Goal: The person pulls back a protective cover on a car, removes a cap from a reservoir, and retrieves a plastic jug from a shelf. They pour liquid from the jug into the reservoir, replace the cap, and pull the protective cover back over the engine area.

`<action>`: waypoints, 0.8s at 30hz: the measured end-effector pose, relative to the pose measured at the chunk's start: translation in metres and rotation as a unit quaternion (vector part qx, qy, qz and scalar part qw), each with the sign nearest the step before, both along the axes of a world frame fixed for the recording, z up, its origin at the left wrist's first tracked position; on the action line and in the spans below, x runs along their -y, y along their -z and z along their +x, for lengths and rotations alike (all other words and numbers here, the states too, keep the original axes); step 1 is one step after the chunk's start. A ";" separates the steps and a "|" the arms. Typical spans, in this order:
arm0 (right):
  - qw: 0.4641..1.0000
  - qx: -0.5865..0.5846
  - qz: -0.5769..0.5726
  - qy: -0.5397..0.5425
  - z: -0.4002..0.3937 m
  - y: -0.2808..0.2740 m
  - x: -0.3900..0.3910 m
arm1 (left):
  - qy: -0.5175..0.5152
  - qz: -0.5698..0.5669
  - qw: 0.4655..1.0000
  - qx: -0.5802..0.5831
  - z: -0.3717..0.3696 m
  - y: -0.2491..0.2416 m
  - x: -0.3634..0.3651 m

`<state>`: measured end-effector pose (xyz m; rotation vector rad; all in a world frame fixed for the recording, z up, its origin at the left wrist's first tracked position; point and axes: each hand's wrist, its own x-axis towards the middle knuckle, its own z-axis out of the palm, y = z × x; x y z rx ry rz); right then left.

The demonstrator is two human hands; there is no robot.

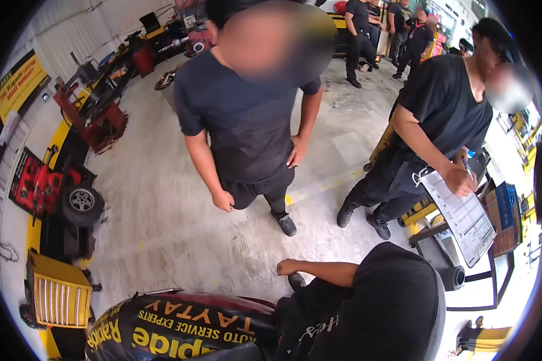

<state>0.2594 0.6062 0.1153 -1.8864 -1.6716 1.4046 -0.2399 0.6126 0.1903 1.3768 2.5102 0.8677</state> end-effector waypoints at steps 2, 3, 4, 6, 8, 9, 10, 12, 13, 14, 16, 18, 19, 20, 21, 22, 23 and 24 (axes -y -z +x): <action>0.995 0.007 0.055 0.089 0.012 0.027 -0.005 | -0.034 0.041 0.998 -0.020 0.012 -0.029 -0.015; 0.991 -0.041 0.003 0.127 0.016 0.021 -0.005 | -0.048 0.060 0.996 -0.035 0.014 -0.046 -0.024; 0.981 -0.091 -0.050 0.164 0.025 0.015 -0.009 | -0.060 0.081 0.993 -0.053 0.015 -0.065 -0.036; 0.993 -0.024 -0.039 0.106 0.034 0.013 -0.011 | -0.081 0.116 0.986 -0.087 0.012 -0.100 -0.049; 0.971 -0.101 -0.104 0.192 0.040 0.010 -0.005 | -0.112 0.143 0.978 -0.101 0.024 -0.113 -0.054; 0.946 -0.147 -0.139 0.255 0.043 0.006 -0.004 | -0.132 0.156 0.973 -0.103 0.036 -0.114 -0.055; 0.945 -0.143 -0.148 0.255 0.049 0.009 -0.006 | -0.153 0.168 0.968 -0.104 0.047 -0.114 -0.055; 0.917 -0.208 -0.170 0.295 0.055 0.014 -0.009 | -0.192 0.194 0.956 -0.112 0.060 -0.120 -0.055; 0.904 -0.239 -0.181 0.303 0.061 0.017 -0.015 | -0.208 0.210 0.948 -0.121 0.060 -0.126 -0.059; 0.909 -0.212 -0.206 0.296 0.069 0.019 -0.027 | -0.224 0.228 0.939 -0.125 0.064 -0.131 -0.066; 0.921 -0.171 -0.171 0.304 0.079 -0.001 -0.046 | -0.070 0.133 0.967 0.205 0.081 -0.130 -0.121; 0.920 -0.160 -0.172 0.314 0.092 -0.022 -0.067 | 0.112 0.167 0.975 -0.094 0.134 -0.082 -0.169; 0.902 -0.199 -0.134 0.360 0.100 -0.030 -0.074 | 0.181 0.069 0.981 0.028 0.163 -0.067 -0.203; 0.878 -0.239 -0.095 0.403 0.109 -0.034 -0.079 | 0.308 0.095 0.947 -0.010 0.196 -0.043 -0.229; 0.871 -0.247 -0.087 0.415 0.123 -0.043 -0.083 | 0.386 0.002 0.908 0.162 0.262 -0.073 -0.241; 0.868 -0.252 -0.085 0.419 0.137 -0.038 -0.083 | 0.470 -0.137 0.852 0.185 0.290 -0.056 -0.266; 0.848 -0.262 -0.061 0.456 0.156 -0.030 -0.083 | 0.512 -0.217 0.814 0.170 0.334 -0.043 -0.282; 0.827 -0.271 -0.038 0.491 0.177 -0.020 -0.082 | 0.572 -0.238 0.769 0.157 0.384 -0.044 -0.289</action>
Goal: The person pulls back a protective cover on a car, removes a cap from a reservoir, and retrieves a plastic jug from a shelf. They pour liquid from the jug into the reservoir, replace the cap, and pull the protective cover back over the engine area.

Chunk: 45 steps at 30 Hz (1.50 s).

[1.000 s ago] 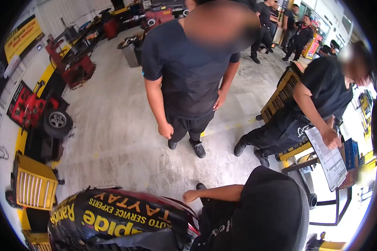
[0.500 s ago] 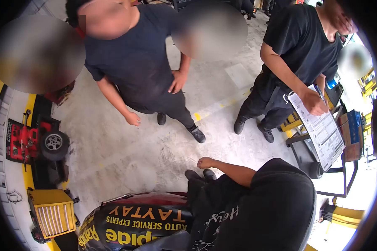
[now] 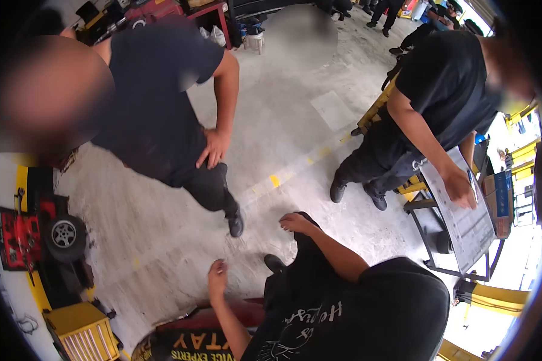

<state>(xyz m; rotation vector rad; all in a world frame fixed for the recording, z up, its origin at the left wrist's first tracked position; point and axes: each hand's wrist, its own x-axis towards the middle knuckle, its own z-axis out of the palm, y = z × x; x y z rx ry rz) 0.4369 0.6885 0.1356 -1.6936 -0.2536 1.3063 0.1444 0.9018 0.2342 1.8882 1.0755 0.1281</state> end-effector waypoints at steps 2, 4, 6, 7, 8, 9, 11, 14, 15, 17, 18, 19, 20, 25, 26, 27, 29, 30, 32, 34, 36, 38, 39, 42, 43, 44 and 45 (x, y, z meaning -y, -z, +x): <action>0.997 -0.003 -0.024 0.068 0.052 0.007 0.007 | 0.119 0.007 0.993 0.012 0.093 0.014 -0.001; 0.987 -0.003 -0.032 0.157 0.109 0.026 0.020 | 0.156 -0.067 0.983 0.065 0.177 0.033 0.000; 0.980 -0.033 -0.039 0.190 0.176 0.060 0.038 | 0.172 -0.172 0.968 0.055 0.236 0.075 -0.008; 0.975 -0.027 -0.059 0.215 0.201 0.065 0.043 | 0.173 -0.158 0.972 0.010 0.246 0.107 -0.019; 0.968 -0.015 -0.079 0.236 0.236 0.065 0.045 | 0.171 -0.144 0.974 -0.029 0.260 0.138 -0.027; 0.962 -0.034 -0.084 0.259 0.263 0.064 0.048 | 0.108 -0.162 0.976 -0.095 0.260 0.162 -0.034; 0.951 -0.064 -0.106 0.284 0.322 0.051 0.046 | 0.249 -0.084 0.927 -0.269 0.250 0.205 -0.048; 0.947 -0.054 -0.132 0.287 0.395 0.036 0.026 | -0.190 -0.386 0.882 -0.192 0.251 0.177 -0.037; 0.949 -0.050 -0.117 0.289 0.420 0.039 0.018 | -0.190 -0.403 0.876 -0.183 0.259 0.163 -0.038; 0.951 -0.049 -0.125 0.278 0.475 0.027 -0.018 | -0.216 -0.409 0.875 -0.144 0.288 0.152 -0.054; 0.955 -0.043 -0.123 0.267 0.499 0.033 -0.038 | -0.242 -0.398 0.876 -0.124 0.302 0.151 -0.062; 0.963 -0.049 -0.117 0.237 0.519 0.047 -0.055 | -0.264 -0.386 0.878 -0.106 0.318 0.149 -0.071; 0.970 -0.054 -0.113 0.206 0.541 0.061 -0.073 | -0.286 -0.374 0.878 -0.090 0.335 0.149 -0.081; 0.979 -0.063 -0.191 0.028 0.637 0.087 -0.215 | -0.395 -0.403 0.823 -0.061 0.408 0.190 -0.154; 0.978 -0.051 -0.202 -0.010 0.656 0.086 -0.249 | -0.419 -0.433 0.797 -0.042 0.416 0.205 -0.171; 0.976 -0.053 -0.208 -0.039 0.679 0.081 -0.286 | -0.435 -0.478 0.763 0.002 0.432 0.211 -0.192; 0.973 -0.035 -0.205 -0.101 0.730 0.083 -0.347 | -0.419 -0.430 0.796 -0.080 0.493 0.208 -0.231; 0.975 -0.036 -0.183 -0.122 0.763 0.086 -0.383 | -0.400 -0.428 0.809 -0.038 0.510 0.215 -0.262; 0.980 -0.021 -0.147 -0.130 0.827 0.100 -0.449 | -0.118 -0.114 0.986 0.021 0.540 0.280 -0.311; 0.963 0.077 -0.009 -0.257 0.904 0.096 -0.527 | -0.386 -0.272 0.880 0.040 0.649 0.220 -0.379; 0.990 0.012 -0.058 -0.128 0.964 0.052 -0.628 | -0.380 -0.275 0.882 0.043 0.742 0.201 -0.448; 0.984 0.067 -0.036 -0.161 1.033 0.044 -0.718 | -0.382 -0.262 0.885 0.052 0.829 0.195 -0.513; 0.980 0.088 -0.057 -0.171 1.065 0.049 -0.765 | -0.397 -0.268 0.876 0.061 0.866 0.202 -0.542; 0.975 0.109 -0.054 -0.186 1.174 0.111 -0.898 | -0.391 -0.178 0.889 0.158 0.985 0.233 -0.620; 0.972 0.132 -0.086 -0.174 1.195 0.124 -0.942 | -0.413 -0.170 0.877 0.178 1.019 0.261 -0.637; 0.961 0.101 -0.111 -0.233 1.252 0.176 -0.989 | -0.434 -0.161 0.864 0.195 1.052 0.294 -0.652; 0.947 0.058 -0.148 -0.278 1.301 0.236 -1.017 | -0.450 -0.176 0.854 0.194 1.077 0.326 -0.660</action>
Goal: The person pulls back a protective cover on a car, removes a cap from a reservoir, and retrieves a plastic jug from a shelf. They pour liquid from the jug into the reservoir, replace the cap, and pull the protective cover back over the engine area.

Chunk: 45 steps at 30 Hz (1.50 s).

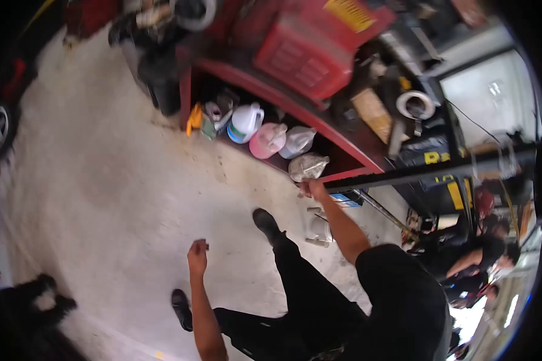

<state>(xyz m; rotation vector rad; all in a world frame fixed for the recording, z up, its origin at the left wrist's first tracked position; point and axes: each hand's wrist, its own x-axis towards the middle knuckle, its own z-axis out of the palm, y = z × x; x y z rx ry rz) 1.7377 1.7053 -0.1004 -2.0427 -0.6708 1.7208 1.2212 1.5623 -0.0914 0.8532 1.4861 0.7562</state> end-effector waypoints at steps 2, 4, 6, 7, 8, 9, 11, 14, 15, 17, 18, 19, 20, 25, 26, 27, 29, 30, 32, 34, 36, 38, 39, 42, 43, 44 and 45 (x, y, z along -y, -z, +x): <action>0.982 0.087 0.046 0.162 -0.016 -0.019 -0.056 | -0.125 -0.023 0.992 0.008 0.074 0.059 -0.004; 0.981 0.090 0.109 0.131 0.033 0.035 -0.099 | -0.144 -0.081 0.986 0.006 0.133 0.104 0.025; 0.968 0.093 0.117 0.202 0.047 0.056 -0.130 | -0.074 -0.132 0.988 0.003 0.175 0.123 0.061; 0.969 0.113 0.106 0.190 0.058 0.070 -0.143 | -0.013 -0.150 0.988 -0.016 0.190 0.121 0.074; 0.962 0.114 0.101 0.226 0.069 0.083 -0.155 | 0.017 -0.141 0.989 -0.032 0.200 0.135 0.104; 0.954 0.115 0.100 0.259 0.078 0.095 -0.165 | -0.033 -0.175 0.984 0.000 0.207 0.142 0.129; 0.956 0.103 0.097 0.257 0.083 0.102 -0.178 | -0.094 -0.218 0.971 0.026 0.210 0.164 0.193; 0.970 0.027 0.075 0.230 0.109 0.123 -0.188 | -0.133 -0.354 0.924 -0.059 0.197 0.152 0.239; 0.978 -0.041 0.058 0.195 0.118 0.130 -0.187 | -0.140 -0.381 0.912 -0.061 0.193 0.145 0.246; 0.974 0.012 0.051 0.219 0.099 0.115 -0.193 | -0.126 -0.402 0.904 -0.071 0.186 0.138 0.256; 0.970 0.031 0.066 0.232 0.100 0.114 -0.194 | -0.123 -0.404 0.903 -0.076 0.182 0.129 0.252; 0.966 0.048 0.083 0.241 0.098 0.114 -0.196 | -0.145 -0.393 0.906 -0.055 0.179 0.122 0.247; 0.958 0.009 0.104 0.267 0.096 0.113 -0.196 | -0.168 -0.382 0.908 -0.034 0.177 0.115 0.241; 0.941 0.003 0.139 0.308 0.064 0.082 -0.172 | -0.232 -0.285 0.930 0.001 0.180 0.085 0.204; 0.935 0.024 0.156 0.317 0.058 0.070 -0.167 | -0.220 -0.284 0.933 0.003 0.184 0.085 0.196; 0.930 0.043 0.169 0.324 0.052 0.064 -0.164 | -0.210 -0.286 0.935 0.003 0.187 0.081 0.192; 0.929 0.031 0.194 0.315 0.044 0.053 -0.155 | -0.177 -0.304 0.936 0.024 0.196 0.056 0.165; 0.925 0.026 0.224 0.306 0.044 0.042 -0.151 | -0.186 -0.285 0.940 0.031 0.203 0.052 0.164; 0.928 0.062 0.244 0.275 0.040 0.024 -0.142 | -0.177 -0.270 0.945 0.043 0.213 0.047 0.160; 0.924 0.115 0.271 0.245 0.029 0.006 -0.135 | -0.157 -0.292 0.942 0.047 0.221 0.037 0.159; 0.930 0.150 0.270 0.201 0.026 -0.015 -0.124 | -0.151 -0.279 0.947 0.053 0.227 0.028 0.159; 0.927 0.228 0.274 0.116 0.024 -0.031 -0.111 | -0.122 -0.279 0.951 0.046 0.230 0.021 0.158; 0.926 0.228 0.276 0.123 0.022 -0.036 -0.102 | -0.116 -0.284 0.951 0.041 0.231 0.015 0.155; 0.883 0.356 0.277 -0.130 -0.005 -0.064 -0.069 | -0.100 -0.259 0.960 0.027 0.229 0.001 0.144; 0.887 0.349 0.275 -0.131 -0.020 -0.078 -0.058 | -0.079 -0.215 0.973 0.008 0.226 -0.008 0.133; 0.888 0.336 0.253 -0.186 -0.035 -0.088 -0.045 | -0.056 -0.172 0.983 -0.012 0.222 -0.019 0.122; 0.886 0.321 0.231 -0.242 -0.048 -0.092 -0.031 | -0.051 -0.146 0.988 -0.019 0.216 -0.040 0.101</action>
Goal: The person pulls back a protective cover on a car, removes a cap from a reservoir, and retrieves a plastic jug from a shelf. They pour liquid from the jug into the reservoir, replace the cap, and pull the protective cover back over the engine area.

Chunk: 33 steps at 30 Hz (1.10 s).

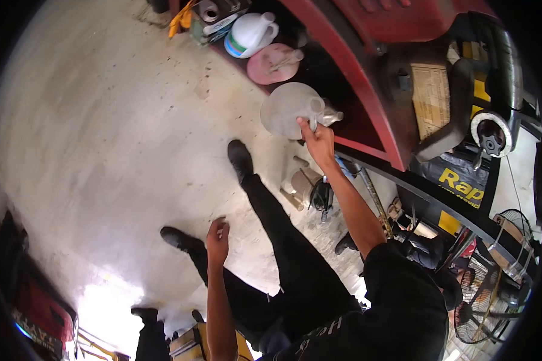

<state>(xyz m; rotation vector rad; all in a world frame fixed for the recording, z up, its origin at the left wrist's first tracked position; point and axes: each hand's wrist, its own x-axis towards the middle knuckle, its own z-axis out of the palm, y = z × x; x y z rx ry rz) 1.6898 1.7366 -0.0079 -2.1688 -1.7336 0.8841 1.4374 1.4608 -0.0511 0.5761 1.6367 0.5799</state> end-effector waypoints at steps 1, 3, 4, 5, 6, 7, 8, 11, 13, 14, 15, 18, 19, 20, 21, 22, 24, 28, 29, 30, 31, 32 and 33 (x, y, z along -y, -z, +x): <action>0.998 -0.006 0.045 -0.043 -0.014 -0.001 0.014 | 0.007 0.049 0.999 -0.018 -0.005 -0.014 -0.016; 0.995 -0.002 0.002 -0.101 -0.042 -0.014 0.040 | 0.013 0.150 0.987 -0.047 -0.017 -0.045 -0.048; 0.987 0.010 -0.031 -0.156 -0.058 -0.026 0.052 | 0.022 0.175 0.982 -0.067 -0.025 -0.059 -0.062; 0.985 -0.033 -0.026 -0.168 -0.077 -0.038 0.065 | 0.036 0.203 0.974 -0.095 -0.033 -0.075 -0.074; 0.972 -0.077 0.030 -0.219 -0.092 -0.041 0.078 | 0.035 0.235 0.965 -0.113 -0.040 -0.086 -0.081; 0.967 -0.069 -0.023 -0.245 -0.107 -0.053 0.087 | 0.029 0.252 0.959 -0.126 -0.047 -0.098 -0.088; 0.957 -0.060 -0.073 -0.273 -0.121 -0.061 0.096 | 0.016 0.258 0.957 -0.132 -0.054 -0.109 -0.090; 0.917 -0.139 -0.035 -0.372 -0.159 -0.077 0.125 | -0.011 0.269 0.952 -0.148 -0.076 -0.135 -0.082; 0.893 -0.205 -0.015 -0.401 -0.185 -0.092 0.139 | -0.018 0.293 0.944 -0.153 -0.093 -0.152 -0.067; 0.885 -0.210 -0.019 -0.415 -0.200 -0.102 0.145 | -0.031 0.288 0.944 -0.161 -0.108 -0.162 -0.056; 0.870 -0.217 -0.003 -0.443 -0.216 -0.120 0.149 | -0.022 0.308 0.934 -0.181 -0.127 -0.174 -0.043; 0.830 -0.208 0.030 -0.516 -0.268 -0.174 0.170 | -0.061 0.359 0.906 -0.216 -0.172 -0.217 -0.002; 0.816 -0.215 0.070 -0.532 -0.287 -0.196 0.176 | -0.071 0.370 0.901 -0.216 -0.188 -0.238 0.009; 0.801 -0.222 0.109 -0.545 -0.304 -0.218 0.187 | -0.081 0.380 0.896 -0.215 -0.204 -0.260 0.024; 0.785 -0.223 0.125 -0.564 -0.321 -0.240 0.197 | -0.089 0.393 0.888 -0.221 -0.220 -0.282 0.038; 0.770 -0.223 0.143 -0.581 -0.340 -0.262 0.210 | -0.104 0.407 0.876 -0.235 -0.240 -0.304 0.054; 0.747 -0.248 0.180 -0.590 -0.374 -0.308 0.236 | -0.100 0.444 0.844 -0.282 -0.271 -0.352 0.088; 0.682 -0.316 0.250 -0.611 -0.454 -0.384 0.292 | -0.123 0.483 0.791 -0.356 -0.335 -0.439 0.161; 0.659 -0.329 0.263 -0.624 -0.473 -0.400 0.304 | -0.131 0.493 0.771 -0.381 -0.350 -0.455 0.177; 0.645 -0.338 0.266 -0.632 -0.493 -0.414 0.318 | -0.138 0.490 0.764 -0.396 -0.363 -0.471 0.195; 0.617 -0.356 0.260 -0.651 -0.513 -0.426 0.329 | -0.150 0.485 0.748 -0.428 -0.377 -0.487 0.212; 0.585 -0.374 0.256 -0.673 -0.540 -0.437 0.338 | -0.163 0.480 0.727 -0.463 -0.395 -0.501 0.228; 0.560 -0.379 0.248 -0.694 -0.565 -0.447 0.350 | -0.178 0.475 0.705 -0.495 -0.411 -0.512 0.245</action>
